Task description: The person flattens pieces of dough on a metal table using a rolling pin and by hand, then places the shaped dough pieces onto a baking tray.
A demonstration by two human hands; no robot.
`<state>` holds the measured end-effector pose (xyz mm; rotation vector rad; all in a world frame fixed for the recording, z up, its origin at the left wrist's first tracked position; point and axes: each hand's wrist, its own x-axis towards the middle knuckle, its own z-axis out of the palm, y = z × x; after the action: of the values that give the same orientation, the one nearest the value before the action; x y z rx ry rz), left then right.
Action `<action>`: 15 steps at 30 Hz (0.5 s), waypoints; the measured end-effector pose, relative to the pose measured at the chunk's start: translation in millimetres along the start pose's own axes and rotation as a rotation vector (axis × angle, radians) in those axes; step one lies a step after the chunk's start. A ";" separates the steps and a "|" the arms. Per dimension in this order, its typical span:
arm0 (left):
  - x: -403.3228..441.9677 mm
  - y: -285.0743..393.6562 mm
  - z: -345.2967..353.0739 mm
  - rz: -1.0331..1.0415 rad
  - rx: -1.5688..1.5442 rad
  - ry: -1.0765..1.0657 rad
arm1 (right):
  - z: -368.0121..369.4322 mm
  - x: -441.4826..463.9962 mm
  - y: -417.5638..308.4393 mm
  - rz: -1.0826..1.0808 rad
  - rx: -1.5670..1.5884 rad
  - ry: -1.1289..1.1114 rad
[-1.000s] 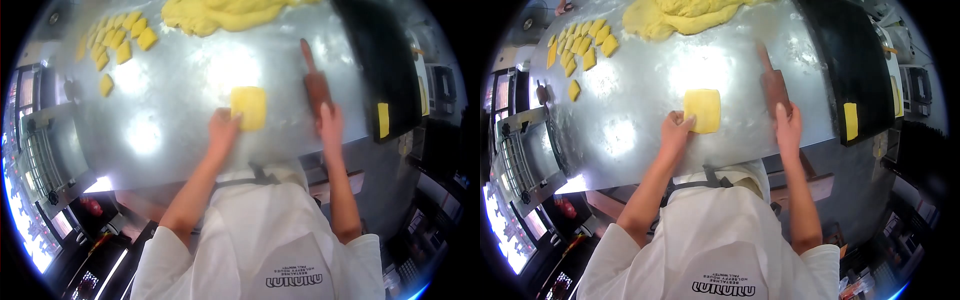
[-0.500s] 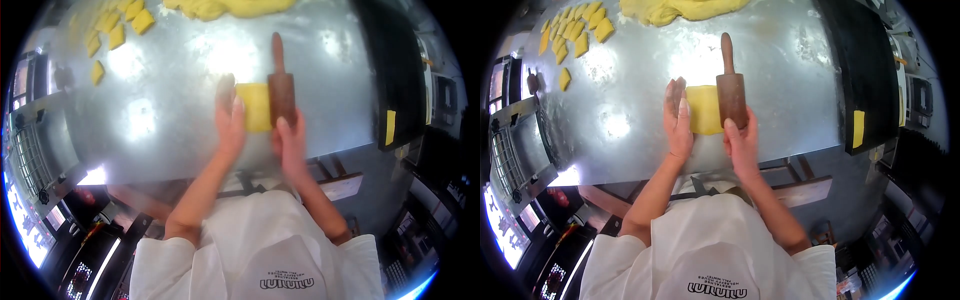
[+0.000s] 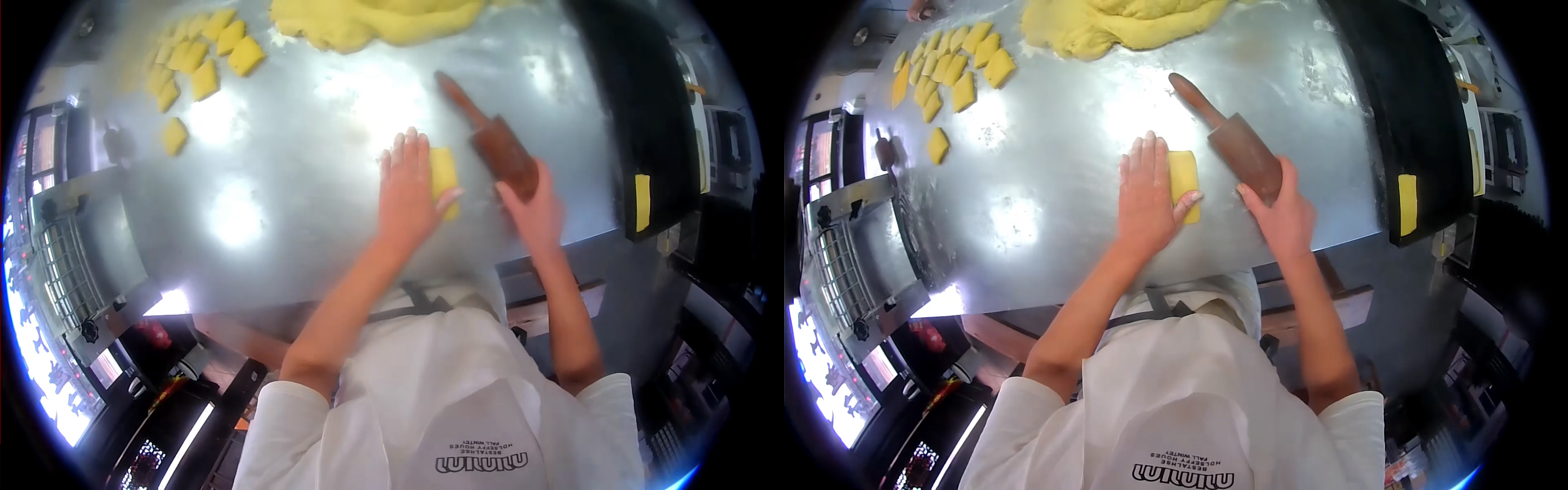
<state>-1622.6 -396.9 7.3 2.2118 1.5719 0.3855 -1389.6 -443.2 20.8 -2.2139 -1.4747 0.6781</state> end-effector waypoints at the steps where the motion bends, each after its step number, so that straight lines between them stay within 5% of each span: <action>1: -3.1 -6.8 2.2 0.000 -0.107 0.048 | 0.8 5.1 -2.4 0.011 0.021 -0.027; 3: -8.7 -19.1 7.0 0.006 -0.337 0.139 | -3.9 13.2 -4.4 0.036 0.052 -0.075; 5: -13.3 -22.2 -11.5 -0.256 -0.825 0.306 | -13.7 17.3 -3.8 -0.100 0.054 -0.117; 7: -21.1 -33.5 -56.5 -0.292 -0.536 0.493 | -22.2 17.7 -13.1 -0.245 -0.017 -0.250; 10: -32.6 -72.6 -68.5 -0.063 -0.172 0.465 | -39.4 8.5 -53.7 -0.464 -0.159 -0.499; 13: -31.6 -99.9 -27.1 -0.017 0.178 0.201 | 5.0 21.0 -57.1 -0.459 -0.246 -0.500; 15: 10.9 -97.4 -37.0 -0.005 0.216 0.245 | 21.2 56.6 -68.2 -0.424 -0.144 -0.311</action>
<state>-1716.6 -352.5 -5.8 2.3955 1.8218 0.5251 -1433.9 -364.4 32.4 -1.8524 -2.1256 0.8147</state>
